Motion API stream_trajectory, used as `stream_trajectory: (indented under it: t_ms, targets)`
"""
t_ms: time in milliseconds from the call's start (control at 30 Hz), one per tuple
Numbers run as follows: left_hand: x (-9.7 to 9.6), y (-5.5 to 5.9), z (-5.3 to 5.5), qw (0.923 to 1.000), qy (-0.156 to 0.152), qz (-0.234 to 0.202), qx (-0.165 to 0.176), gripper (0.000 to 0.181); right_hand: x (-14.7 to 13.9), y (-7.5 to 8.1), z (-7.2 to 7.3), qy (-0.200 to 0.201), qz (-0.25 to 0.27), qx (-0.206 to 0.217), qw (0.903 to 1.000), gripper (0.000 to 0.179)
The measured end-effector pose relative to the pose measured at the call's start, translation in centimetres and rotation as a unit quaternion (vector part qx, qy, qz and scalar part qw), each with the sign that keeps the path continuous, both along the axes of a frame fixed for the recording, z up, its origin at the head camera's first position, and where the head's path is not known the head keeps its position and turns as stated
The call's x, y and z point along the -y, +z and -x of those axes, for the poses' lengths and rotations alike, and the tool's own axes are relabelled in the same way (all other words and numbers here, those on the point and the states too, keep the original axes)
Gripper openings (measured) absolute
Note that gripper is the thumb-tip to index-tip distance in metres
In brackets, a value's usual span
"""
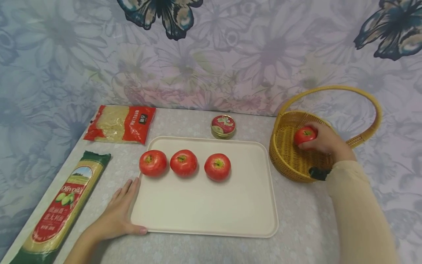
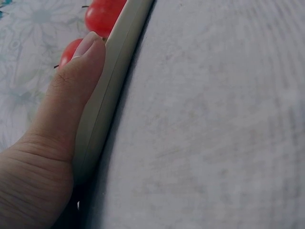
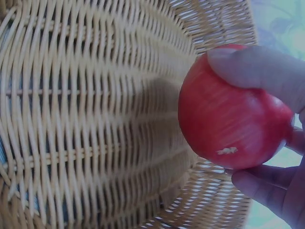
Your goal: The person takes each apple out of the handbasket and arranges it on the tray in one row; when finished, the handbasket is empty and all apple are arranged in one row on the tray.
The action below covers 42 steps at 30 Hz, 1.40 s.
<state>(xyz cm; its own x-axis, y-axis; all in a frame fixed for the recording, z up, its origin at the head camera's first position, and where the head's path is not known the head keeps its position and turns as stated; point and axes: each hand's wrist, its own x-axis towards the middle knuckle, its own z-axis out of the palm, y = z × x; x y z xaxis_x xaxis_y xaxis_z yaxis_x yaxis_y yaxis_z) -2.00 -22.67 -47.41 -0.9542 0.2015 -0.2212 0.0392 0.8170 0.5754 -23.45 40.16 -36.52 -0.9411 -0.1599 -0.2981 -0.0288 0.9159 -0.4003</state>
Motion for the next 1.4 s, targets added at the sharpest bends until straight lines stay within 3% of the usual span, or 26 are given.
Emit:
stream_trajectory:
  t_ms: [333,667,833,1100,1400]
  targets:
    - [0.0,0.0,0.0,1.0000,-0.002,-0.007,-0.006,0.152,1.9,2.1,-1.5,0.015,0.012,-0.036,0.9992,0.092]
    - [0.1,0.1,0.0,1.0000,0.001,-0.001,-0.001,0.152,5.5,4.6,-5.3,0.016,0.049,-0.107,0.9929,0.088]
    - [0.1,0.1,0.0,1.0000,0.001,0.000,0.000,0.152,7.7,5.0,-7.0,0.032,0.070,-0.158,0.9845,0.086]
    - [0.0,0.1,0.0,1.0000,0.002,-0.001,0.000,0.152,11.4,4.6,-9.3,0.055,0.092,-0.187,0.9765,0.081]
    - [0.0,0.0,0.0,1.0000,0.003,-0.003,0.002,0.151,13.8,2.0,-10.8,0.077,0.083,-0.174,0.9783,0.082]
